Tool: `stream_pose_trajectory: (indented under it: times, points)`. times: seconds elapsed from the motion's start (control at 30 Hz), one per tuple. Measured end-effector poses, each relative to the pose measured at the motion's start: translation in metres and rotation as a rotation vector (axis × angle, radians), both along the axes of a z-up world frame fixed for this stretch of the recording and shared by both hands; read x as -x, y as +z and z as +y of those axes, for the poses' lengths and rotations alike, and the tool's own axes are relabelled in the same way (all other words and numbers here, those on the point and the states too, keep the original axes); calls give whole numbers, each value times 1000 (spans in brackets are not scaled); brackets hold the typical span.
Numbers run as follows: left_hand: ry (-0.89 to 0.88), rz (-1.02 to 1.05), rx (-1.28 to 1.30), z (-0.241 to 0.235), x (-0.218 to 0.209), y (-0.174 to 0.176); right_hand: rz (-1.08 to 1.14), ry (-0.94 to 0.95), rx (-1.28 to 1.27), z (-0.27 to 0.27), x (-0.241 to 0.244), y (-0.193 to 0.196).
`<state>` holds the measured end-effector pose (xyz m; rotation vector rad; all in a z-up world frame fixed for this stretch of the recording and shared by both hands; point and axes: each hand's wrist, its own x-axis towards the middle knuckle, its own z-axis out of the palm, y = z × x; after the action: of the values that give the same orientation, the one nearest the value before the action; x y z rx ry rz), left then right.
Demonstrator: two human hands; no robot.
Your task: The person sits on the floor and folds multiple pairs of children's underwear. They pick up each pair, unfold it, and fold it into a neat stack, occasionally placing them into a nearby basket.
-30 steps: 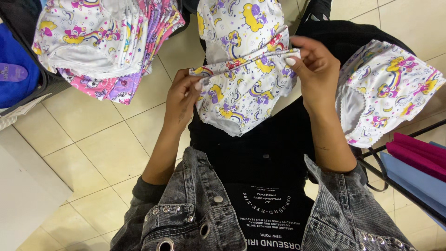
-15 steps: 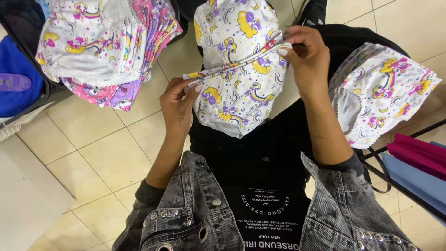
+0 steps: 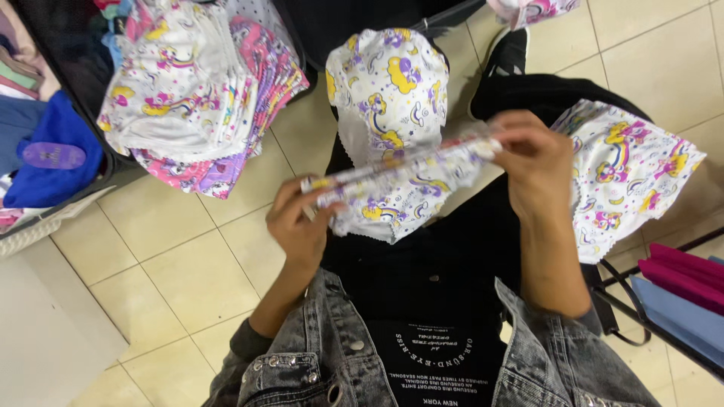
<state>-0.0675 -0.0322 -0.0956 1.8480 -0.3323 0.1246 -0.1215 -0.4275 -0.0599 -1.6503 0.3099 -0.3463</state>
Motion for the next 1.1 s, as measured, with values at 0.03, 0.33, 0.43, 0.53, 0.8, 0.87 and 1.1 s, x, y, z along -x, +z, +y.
stream_pose_trajectory:
  times: [0.03,0.33,0.43,0.53,0.8,0.87,1.1]
  points:
    - [1,-11,2,0,7,14,-11,1,2,-3,14,5]
    - [-392,-175,78,54,17,167,-550,-135,127,15,99,114]
    - [-460,-148,98,73,28,158,-461,-75,258,32,113,131]
    - [-110,-332,31,58,27,155,-409,152,65,36,117,112]
    - [68,-269,-484,21,-29,35,188,156,586,84,50,48]
    - [135,-410,-552,34,-52,21,135,139,592,80,50,27]
    - [316,-416,-658,71,-126,17,40,167,631,89,30,29]
